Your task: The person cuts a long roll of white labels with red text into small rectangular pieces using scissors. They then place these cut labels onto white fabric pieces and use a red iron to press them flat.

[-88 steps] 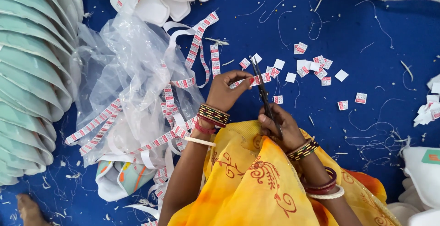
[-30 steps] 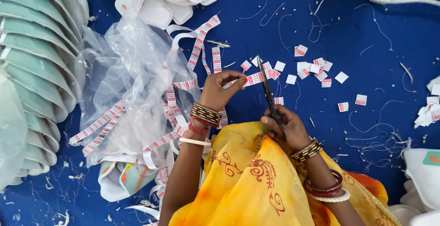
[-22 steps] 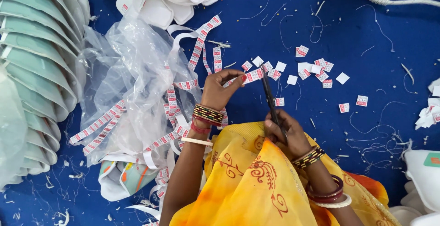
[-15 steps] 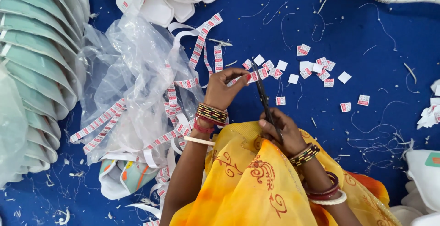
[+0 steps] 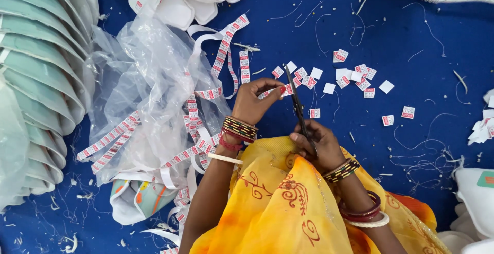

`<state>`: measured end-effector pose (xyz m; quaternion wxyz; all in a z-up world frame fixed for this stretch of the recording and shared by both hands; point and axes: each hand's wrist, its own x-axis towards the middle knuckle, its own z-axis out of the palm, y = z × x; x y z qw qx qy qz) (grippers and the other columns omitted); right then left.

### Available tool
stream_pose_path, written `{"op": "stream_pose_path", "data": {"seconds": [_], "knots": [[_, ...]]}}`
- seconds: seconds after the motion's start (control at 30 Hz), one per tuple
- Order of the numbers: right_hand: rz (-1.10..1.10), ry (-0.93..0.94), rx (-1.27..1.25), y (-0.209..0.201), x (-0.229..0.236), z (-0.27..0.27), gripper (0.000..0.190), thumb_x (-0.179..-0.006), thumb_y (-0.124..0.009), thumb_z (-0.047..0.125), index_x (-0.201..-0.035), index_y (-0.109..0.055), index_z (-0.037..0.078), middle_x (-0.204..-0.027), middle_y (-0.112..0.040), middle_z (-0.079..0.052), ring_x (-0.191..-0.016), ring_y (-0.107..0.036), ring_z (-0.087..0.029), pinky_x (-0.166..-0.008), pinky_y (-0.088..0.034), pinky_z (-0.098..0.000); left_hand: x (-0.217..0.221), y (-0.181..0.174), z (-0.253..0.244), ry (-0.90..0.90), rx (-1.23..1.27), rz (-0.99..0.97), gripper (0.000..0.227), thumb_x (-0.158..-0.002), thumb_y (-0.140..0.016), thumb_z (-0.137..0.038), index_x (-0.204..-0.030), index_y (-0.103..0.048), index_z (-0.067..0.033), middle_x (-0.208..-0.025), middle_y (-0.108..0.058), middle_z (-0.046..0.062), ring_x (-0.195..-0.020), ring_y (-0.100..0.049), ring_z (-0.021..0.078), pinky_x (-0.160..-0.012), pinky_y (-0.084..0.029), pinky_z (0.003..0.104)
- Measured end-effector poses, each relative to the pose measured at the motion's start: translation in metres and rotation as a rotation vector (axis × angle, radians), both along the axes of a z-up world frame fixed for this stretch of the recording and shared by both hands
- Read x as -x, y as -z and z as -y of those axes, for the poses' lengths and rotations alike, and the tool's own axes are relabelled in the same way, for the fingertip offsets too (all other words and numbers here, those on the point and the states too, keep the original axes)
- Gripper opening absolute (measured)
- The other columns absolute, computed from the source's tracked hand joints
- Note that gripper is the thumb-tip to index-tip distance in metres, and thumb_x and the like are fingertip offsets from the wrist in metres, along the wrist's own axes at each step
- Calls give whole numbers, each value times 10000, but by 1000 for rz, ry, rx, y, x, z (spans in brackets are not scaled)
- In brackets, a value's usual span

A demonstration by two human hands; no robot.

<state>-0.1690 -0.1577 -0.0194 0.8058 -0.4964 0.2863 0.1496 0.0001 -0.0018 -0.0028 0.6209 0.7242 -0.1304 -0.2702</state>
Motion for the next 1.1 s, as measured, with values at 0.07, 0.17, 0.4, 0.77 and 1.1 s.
{"op": "stream_pose_path", "data": {"seconds": [0.07,0.17,0.4,0.77,1.1], "knots": [[-12,13,1,3,4,0,251,-891,-763,148,-1057,-614,33,-793,-595,0,-581,-510,-89,-502,-409,-246,0,2,0,-1,-12,-5,204,-938,-739,-144,-1085,-757,-4,-961,-788,67,-860,-743,103,-770,-582,235],[-10,57,26,6,6,1,252,-897,-760,129,-1081,-616,34,-784,-601,-26,-586,-535,-105,-500,-415,-253,7,14,-2,84,-31,-17,208,-932,-739,-150,-1085,-762,-11,-958,-791,70,-852,-747,106,-781,-590,241],[322,293,256,24,4,25,328,-890,-757,97,-1152,-563,63,-983,-680,-33,-858,-702,-141,-756,-583,-274,28,24,-6,361,-38,-87,241,-914,-769,-185,-1090,-771,-20,-985,-784,84,-878,-727,133,-810,-590,273],[-136,-231,768,-37,22,55,420,-806,-782,178,-1198,-660,89,-815,-740,-74,-649,-664,-170,-565,-503,-348,-7,-7,-47,506,-702,107,284,-851,-780,-331,-1014,-819,-101,-977,-778,99,-871,-743,219,-817,-593,364],[-463,-100,1456,-25,120,186,536,-936,-755,326,-1307,-592,-25,-967,-742,-218,-868,-727,-397,-773,-571,-493,29,21,59,300,-942,619,1317,-773,-561,-857,-1571,-92,79,-1663,1,292,-1556,33,401,-1234,-49,544]]}}
